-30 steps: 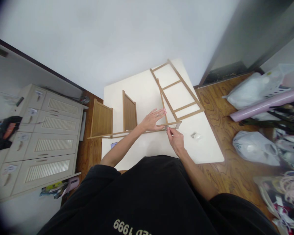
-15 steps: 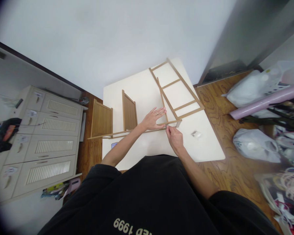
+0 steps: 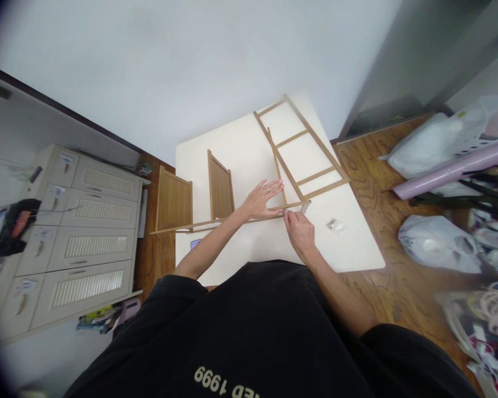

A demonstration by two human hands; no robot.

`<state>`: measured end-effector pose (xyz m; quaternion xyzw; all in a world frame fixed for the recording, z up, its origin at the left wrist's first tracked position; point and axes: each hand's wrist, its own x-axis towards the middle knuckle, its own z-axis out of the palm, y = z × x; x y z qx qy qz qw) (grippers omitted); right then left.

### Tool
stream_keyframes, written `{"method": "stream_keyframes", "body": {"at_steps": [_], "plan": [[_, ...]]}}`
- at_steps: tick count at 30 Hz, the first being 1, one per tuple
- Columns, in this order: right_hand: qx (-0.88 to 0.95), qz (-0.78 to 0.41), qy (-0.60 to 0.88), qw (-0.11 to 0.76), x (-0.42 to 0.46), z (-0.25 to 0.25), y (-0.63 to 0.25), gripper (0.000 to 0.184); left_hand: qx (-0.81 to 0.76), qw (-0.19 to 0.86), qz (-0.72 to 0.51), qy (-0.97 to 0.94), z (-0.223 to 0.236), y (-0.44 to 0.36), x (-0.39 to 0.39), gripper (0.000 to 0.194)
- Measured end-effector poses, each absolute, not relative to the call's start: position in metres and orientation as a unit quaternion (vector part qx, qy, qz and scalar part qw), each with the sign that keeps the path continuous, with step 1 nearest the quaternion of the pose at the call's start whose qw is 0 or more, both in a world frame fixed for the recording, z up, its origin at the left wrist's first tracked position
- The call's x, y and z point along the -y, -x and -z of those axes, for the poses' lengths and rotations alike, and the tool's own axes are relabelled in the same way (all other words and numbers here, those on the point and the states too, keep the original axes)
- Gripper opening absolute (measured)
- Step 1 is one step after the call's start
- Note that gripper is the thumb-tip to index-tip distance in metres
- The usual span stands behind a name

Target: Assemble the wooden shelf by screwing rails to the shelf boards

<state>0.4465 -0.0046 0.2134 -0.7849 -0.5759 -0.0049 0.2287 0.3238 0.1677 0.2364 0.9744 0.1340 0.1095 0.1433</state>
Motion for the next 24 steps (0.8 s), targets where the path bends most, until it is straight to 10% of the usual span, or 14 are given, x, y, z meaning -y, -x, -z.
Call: {"method": "stream_keyframes", "body": {"at_steps": [24], "plan": [[0.399, -0.104, 0.824, 0.389, 0.005, -0.187, -0.428, 0.053, -0.145, 0.155, -0.118, -0.97, -0.235, -0.325, -0.165, 0.081]]}}
